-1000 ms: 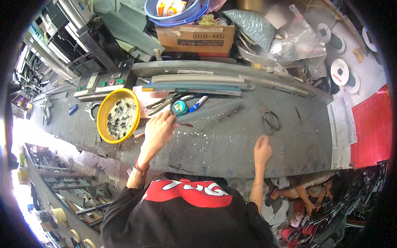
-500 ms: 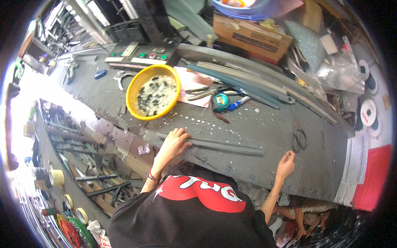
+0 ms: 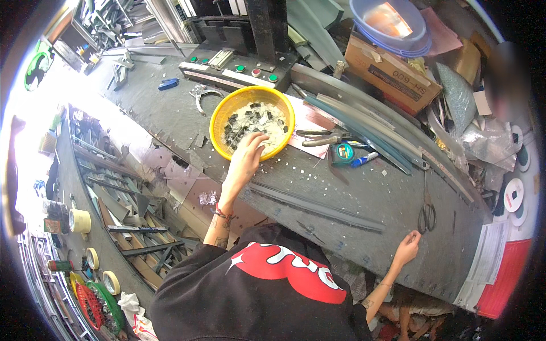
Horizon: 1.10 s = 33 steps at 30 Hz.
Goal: The person assembles small window components at a cluttered workbench. They pick up metal strips and small black plastic pieces, insert the pieces into the strips, and place the assembled units into a yellow basket. The person repeats this process multiple times.
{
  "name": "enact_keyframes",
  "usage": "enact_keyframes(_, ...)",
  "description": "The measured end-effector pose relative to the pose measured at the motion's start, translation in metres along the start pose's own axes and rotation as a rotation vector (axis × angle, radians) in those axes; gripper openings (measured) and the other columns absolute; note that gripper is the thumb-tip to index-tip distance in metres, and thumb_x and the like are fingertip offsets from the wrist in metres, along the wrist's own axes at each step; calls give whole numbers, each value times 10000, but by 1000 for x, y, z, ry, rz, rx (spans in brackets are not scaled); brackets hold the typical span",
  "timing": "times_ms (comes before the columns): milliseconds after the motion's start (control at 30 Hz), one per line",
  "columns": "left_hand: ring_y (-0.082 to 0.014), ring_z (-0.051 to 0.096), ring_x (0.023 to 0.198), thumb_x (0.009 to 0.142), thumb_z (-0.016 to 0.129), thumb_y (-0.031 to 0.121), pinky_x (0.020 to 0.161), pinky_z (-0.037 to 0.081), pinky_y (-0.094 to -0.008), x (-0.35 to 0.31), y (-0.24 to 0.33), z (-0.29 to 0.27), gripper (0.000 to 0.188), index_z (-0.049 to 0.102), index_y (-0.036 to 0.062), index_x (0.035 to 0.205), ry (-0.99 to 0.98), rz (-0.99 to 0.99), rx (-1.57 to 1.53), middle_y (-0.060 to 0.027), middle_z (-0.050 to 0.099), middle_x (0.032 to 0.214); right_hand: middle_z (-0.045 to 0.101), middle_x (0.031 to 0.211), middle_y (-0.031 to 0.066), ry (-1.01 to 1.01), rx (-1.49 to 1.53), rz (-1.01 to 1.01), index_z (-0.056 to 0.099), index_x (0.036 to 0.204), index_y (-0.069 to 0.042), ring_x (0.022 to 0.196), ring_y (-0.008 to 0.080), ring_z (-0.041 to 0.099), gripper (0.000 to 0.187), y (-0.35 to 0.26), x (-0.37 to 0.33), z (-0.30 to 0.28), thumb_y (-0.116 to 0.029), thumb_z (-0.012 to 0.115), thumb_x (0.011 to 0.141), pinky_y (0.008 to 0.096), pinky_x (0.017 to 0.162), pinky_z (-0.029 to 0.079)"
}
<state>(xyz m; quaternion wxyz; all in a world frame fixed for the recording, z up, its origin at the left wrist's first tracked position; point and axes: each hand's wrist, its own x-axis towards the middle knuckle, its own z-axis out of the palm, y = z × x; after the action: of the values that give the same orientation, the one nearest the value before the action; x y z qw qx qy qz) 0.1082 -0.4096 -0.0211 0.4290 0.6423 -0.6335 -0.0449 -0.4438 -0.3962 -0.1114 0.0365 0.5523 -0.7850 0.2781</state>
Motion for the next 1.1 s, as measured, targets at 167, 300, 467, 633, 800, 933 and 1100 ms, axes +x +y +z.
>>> enact_keyframes(167, -323, 556, 954, 797, 548, 13, 833, 457, -394, 11, -12, 9, 214, 619, 25, 999, -208, 30, 28, -140, 591, 973, 674, 987, 158, 45, 175, -7, 578, 1076, -29, 926, 269, 652, 207, 16, 3, 4, -162, 512, 932, 352, 754, 490)
enact_keyframes(300, -308, 538, 1034, 700, 568, -3, 878, 475, -388, 8, -1, 6, 344, 601, 32, 1041, -161, 197, 1, -143, 573, 1050, 638, 1118, 131, 194, 434, 15, 614, 1086, 39, 927, 225, 609, 294, -31, 1, -26, -190, 470, 968, 296, 757, 485)
enact_keyframes(467, -319, 562, 1057, 727, 572, 41, 869, 505, -389, -19, 52, 2, 239, 593, 25, 965, 86, 634, -177, -173, 557, 1097, 528, 696, 28, -249, 777, -212, 524, 1210, -59, 523, 125, 461, 312, -204, -29, -53, -240, 409, 984, 247, 460, 389)
enact_keyframes(633, -296, 571, 889, 710, 585, 67, 752, 509, -376, -65, 84, -4, 155, 543, -3, 843, 222, 705, -236, -138, 556, 974, 536, 738, 39, -990, 1033, -404, 563, 1106, -24, 600, 132, 491, 297, -358, -79, -60, -259, 438, 974, 238, 518, 408)
enact_keyframes(800, -282, 548, 898, 698, 599, 73, 789, 481, -386, -107, 70, -15, 134, 563, 43, 824, 301, 523, 70, -105, 537, 916, 547, 801, 51, -1453, 973, -557, 589, 997, -2, 702, 141, 520, 312, -417, -99, -46, -288, 469, 963, 233, 596, 428)
enact_keyframes(933, -286, 542, 943, 685, 614, 111, 821, 472, -385, -122, 71, -11, 158, 593, 62, 833, 435, 385, 225, -127, 532, 1020, 549, 834, 53, -1587, 1061, -648, 559, 893, -24, 755, 146, 529, 325, -419, -89, -2, -315, 441, 978, 262, 639, 439)
enact_keyframes(1100, -305, 535, 1027, 685, 617, 132, 846, 457, -395, -117, 82, 28, 294, 574, 77, 971, 278, 204, 114, -148, 492, 1157, 498, 888, 75, -1165, 1382, -376, 512, 1204, 21, 752, 155, 475, 365, -366, -31, 8, -207, 507, 919, 265, 639, 388)
